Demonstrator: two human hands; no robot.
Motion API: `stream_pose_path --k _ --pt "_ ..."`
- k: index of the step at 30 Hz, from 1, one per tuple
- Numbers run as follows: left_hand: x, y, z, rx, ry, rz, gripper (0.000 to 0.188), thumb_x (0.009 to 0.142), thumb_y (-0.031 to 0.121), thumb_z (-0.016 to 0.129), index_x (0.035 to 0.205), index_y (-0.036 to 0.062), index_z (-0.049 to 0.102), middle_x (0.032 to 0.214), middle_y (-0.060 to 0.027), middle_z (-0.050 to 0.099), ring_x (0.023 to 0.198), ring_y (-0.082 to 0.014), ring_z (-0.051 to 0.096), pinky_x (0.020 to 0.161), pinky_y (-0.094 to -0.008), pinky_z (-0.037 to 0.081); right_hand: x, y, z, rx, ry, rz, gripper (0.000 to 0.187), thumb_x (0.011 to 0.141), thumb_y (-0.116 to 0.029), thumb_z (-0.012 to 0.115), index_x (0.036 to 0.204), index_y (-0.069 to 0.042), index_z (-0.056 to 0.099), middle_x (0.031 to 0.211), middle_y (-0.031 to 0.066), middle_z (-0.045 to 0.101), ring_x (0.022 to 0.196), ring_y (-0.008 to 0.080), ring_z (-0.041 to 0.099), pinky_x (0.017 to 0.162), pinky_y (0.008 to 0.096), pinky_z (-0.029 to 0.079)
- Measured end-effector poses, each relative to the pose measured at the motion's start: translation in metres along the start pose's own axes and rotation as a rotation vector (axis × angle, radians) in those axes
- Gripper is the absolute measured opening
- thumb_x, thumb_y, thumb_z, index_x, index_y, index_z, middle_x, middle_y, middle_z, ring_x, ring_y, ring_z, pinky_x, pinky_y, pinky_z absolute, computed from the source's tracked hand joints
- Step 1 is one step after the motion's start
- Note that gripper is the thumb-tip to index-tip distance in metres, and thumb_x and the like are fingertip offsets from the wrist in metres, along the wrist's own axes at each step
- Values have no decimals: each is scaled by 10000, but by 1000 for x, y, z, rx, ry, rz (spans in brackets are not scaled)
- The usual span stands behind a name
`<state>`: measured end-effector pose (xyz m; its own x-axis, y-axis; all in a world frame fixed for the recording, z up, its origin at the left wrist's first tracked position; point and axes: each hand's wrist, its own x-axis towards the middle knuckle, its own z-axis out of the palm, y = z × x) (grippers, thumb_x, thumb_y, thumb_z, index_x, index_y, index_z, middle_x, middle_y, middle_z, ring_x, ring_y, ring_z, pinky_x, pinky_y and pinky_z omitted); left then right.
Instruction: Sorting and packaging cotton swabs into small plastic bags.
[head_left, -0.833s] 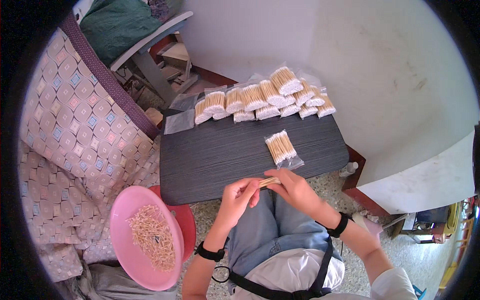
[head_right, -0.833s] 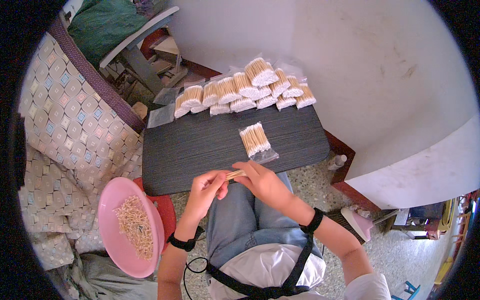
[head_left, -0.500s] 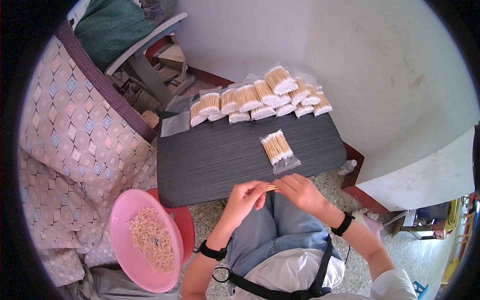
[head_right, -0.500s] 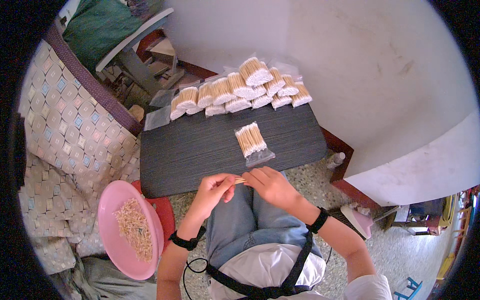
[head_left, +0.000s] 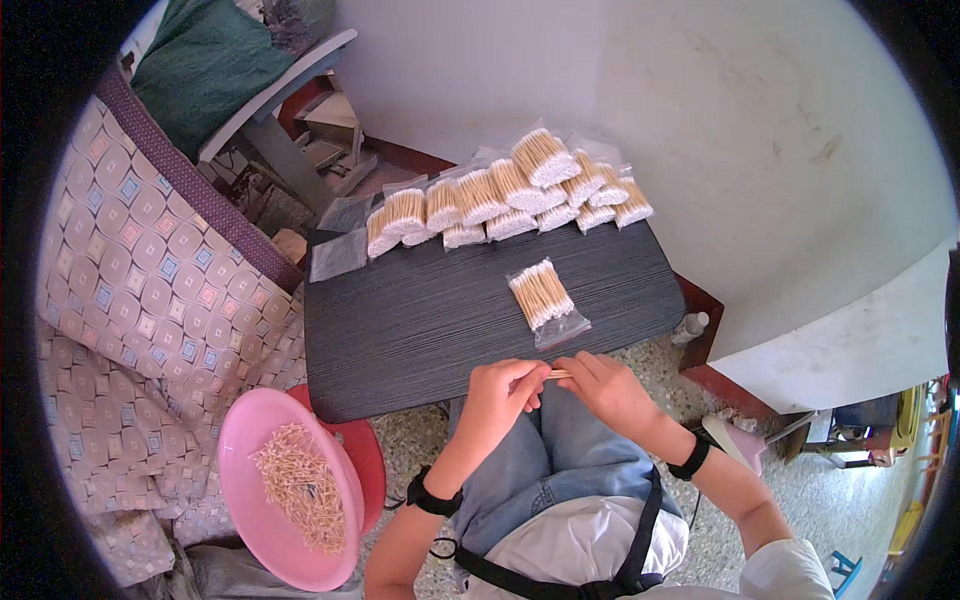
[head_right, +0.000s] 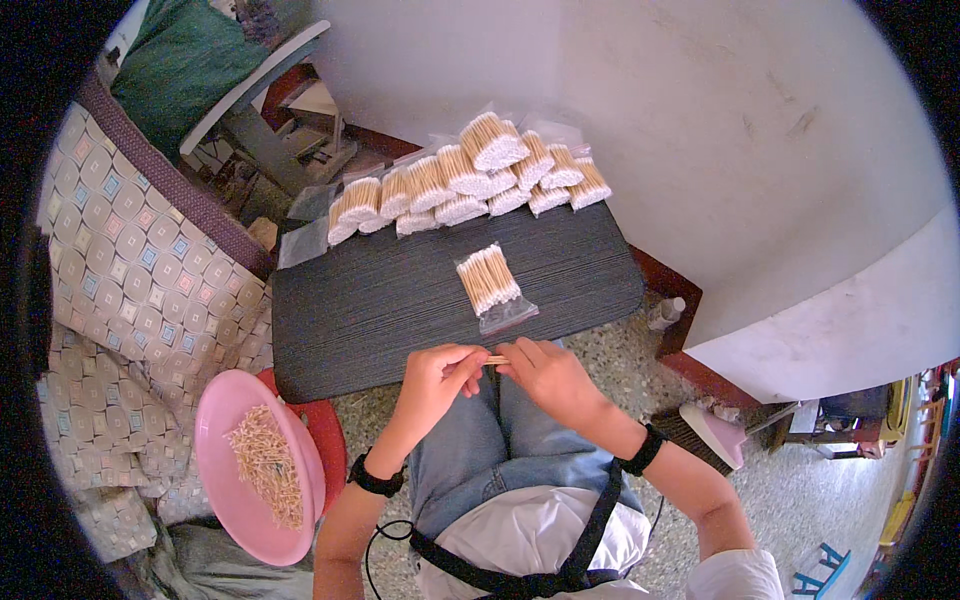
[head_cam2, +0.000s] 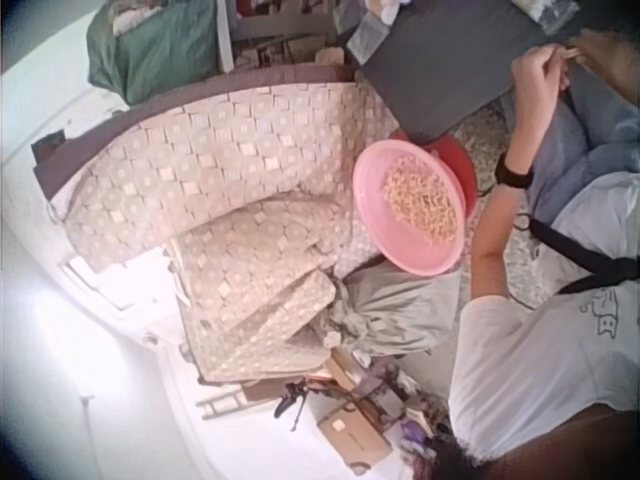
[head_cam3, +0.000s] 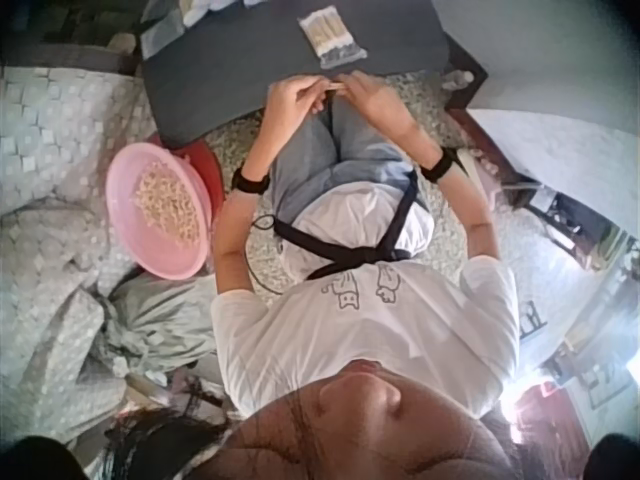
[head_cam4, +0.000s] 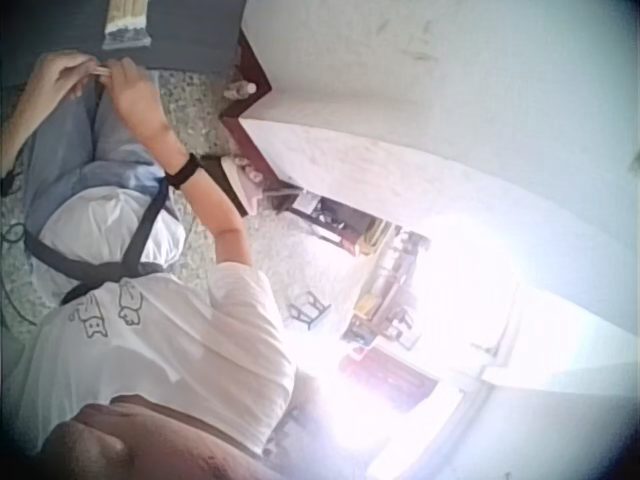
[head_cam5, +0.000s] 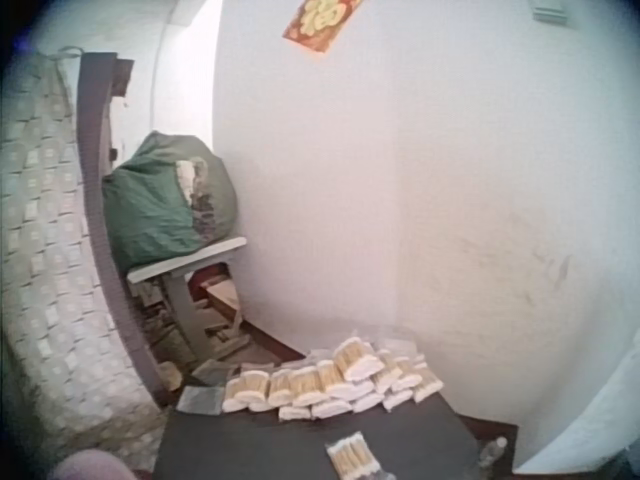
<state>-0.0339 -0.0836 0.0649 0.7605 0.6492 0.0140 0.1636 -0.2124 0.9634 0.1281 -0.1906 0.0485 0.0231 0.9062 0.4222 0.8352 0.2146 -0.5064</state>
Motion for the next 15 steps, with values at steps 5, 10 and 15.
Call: stream_pose_path --k 5,10,15 --pt "10 1 6 -51 -84 -53 201 950 133 579 988 -35 682 740 -52 634 581 -89 608 508 -230 491 -5 7 -8 -169 15 -89 136 853 -130 616 829 -56 504 732 98 521 671 275 583 590 402 473" --pt "23 -12 13 288 139 257 169 900 131 631 991 -8 659 809 -67 604 680 -171 612 582 -288 495 -13 14 -10 -74 21 101 146 886 -130 582 835 -28 491 752 154 552 699 344 585 605 441 463" --pt "31 -12 14 710 222 499 190 806 99 695 973 25 643 857 -90 548 777 -264 563 678 -365 477 -18 11 -13 51 3 401 164 930 -122 529 841 10 491 769 222 582 736 422 580 617 473 456"
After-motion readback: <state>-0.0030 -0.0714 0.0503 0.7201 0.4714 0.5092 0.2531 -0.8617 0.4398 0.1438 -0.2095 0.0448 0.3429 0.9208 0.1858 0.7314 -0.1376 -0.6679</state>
